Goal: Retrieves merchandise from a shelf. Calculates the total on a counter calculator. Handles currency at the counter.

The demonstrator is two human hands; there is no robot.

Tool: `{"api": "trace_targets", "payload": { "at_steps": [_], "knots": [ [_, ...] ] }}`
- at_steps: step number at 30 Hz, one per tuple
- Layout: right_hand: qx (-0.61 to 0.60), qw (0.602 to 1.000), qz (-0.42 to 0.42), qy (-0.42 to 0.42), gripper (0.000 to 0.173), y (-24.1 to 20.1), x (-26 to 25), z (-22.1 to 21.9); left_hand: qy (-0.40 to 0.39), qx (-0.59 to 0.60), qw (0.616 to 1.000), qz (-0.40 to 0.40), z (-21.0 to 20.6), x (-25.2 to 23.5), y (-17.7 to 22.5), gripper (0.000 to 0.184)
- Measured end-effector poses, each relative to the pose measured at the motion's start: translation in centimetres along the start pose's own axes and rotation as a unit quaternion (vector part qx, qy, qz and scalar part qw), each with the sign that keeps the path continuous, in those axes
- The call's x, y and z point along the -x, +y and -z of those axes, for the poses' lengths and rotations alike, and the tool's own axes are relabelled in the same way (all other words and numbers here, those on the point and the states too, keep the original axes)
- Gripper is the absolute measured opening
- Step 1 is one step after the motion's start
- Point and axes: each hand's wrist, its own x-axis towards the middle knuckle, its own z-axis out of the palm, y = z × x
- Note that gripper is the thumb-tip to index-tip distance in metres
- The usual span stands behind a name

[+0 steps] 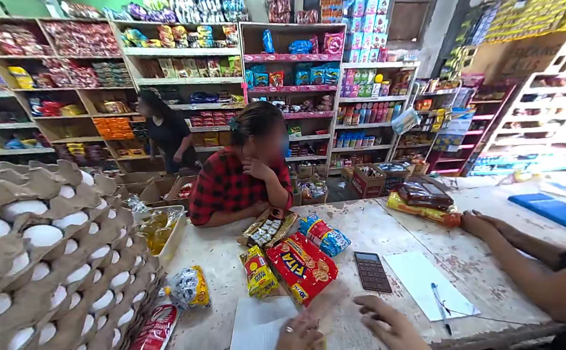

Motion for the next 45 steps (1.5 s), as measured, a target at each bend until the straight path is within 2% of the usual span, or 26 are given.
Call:
{"api": "trace_targets", "payload": {
  "at_steps": [2, 4, 6, 9, 11, 12, 13, 15, 17, 19, 22, 25, 27, 30, 33, 36, 40, 45],
  "knots": [
    [-0.076, 0.978, -0.156, 0.115, 0.024, 3.6, 5.3, 1.6, -0.020, -0.064, 0.997, 0.042, 1.4, 1.5, -1.8, 0.037],
    [-0.111, 0.937, -0.270, 0.191, 0.023, 6.9, 10.0, 1.8, -0.075, -0.079, 0.988, 0.107, 1.9, 2.4, -2.1, 0.045],
    [-0.144, 0.909, -0.329, 0.212, 0.027, 8.9, 13.0, 1.8, -0.116, -0.087, 0.976, 0.161, 1.6, 2.3, -1.3, 0.051],
    [-0.143, 0.888, -0.357, 0.252, 0.020, 10.7, 15.0, 2.0, -0.213, -0.124, 0.937, 0.249, 1.5, 1.2, 1.4, 0.056],
    [-0.150, 0.877, -0.357, 0.283, 0.022, 11.3, 14.3, 3.0, -0.289, -0.147, 0.906, 0.274, 1.9, -1.1, 3.2, 0.056],
    [-0.152, 0.874, -0.354, 0.295, 0.022, 11.5, 13.7, 3.5, -0.299, -0.144, 0.908, 0.254, 1.8, -2.2, 3.8, 0.055],
    [-0.146, 0.875, -0.349, 0.302, 0.021, 11.6, 13.2, 4.0, -0.307, -0.135, 0.917, 0.215, 1.5, -3.4, 4.3, 0.052],
    [-0.109, 0.886, -0.341, 0.295, 0.018, 11.8, 12.0, 4.9, -0.326, -0.100, 0.937, 0.079, 0.2, -6.1, 4.9, 0.046],
    [-0.045, 0.905, -0.326, 0.271, 0.021, 12.1, 11.1, 5.7, -0.351, -0.041, 0.934, -0.050, -2.3, -8.9, 5.1, 0.044],
    [0.031, 0.905, -0.336, 0.258, 0.026, 12.0, 10.3, 6.6, -0.366, -0.007, 0.921, -0.130, -5.7, -11.4, 5.1, 0.045],
    [0.133, 0.885, -0.377, 0.238, 0.036, 12.3, 8.9, 7.7, -0.372, 0.029, 0.911, -0.176, -10.0, -14.1, 5.6, 0.044],
    [0.165, 0.881, -0.379, 0.229, 0.033, 13.5, 7.0, 8.0, -0.352, 0.095, 0.908, -0.206, -12.2, -14.9, 5.1, 0.045],
    [0.168, 0.892, -0.359, 0.219, 0.032, 13.6, 5.2, 7.6, -0.309, 0.160, 0.910, -0.227, -13.1, -14.6, 3.6, 0.045],
    [0.162, 0.908, -0.313, 0.226, 0.041, 13.7, 2.5, 5.4, -0.211, 0.249, 0.924, -0.202, -14.0, -14.9, 1.5, 0.047],
    [0.206, 0.913, -0.259, 0.240, 0.039, 14.2, 0.7, 2.9, -0.184, 0.336, 0.921, -0.071, -14.0, -15.5, 1.2, 0.039],
    [0.275, 0.907, -0.227, 0.225, 0.036, 14.9, 0.5, 2.5, -0.170, 0.380, 0.908, -0.043, -14.2, -15.4, 1.4, 0.039],
    [0.293, 0.901, -0.236, 0.216, 0.034, 15.2, -0.3, 2.5, -0.152, 0.337, 0.929, -0.016, -13.9, -15.6, 1.0, 0.036],
    [0.353, 0.879, -0.187, 0.261, 0.030, 15.4, 0.4, 1.9, -0.199, 0.260, 0.945, -0.029, -13.4, -15.4, 1.5, 0.039]
  ]
}}
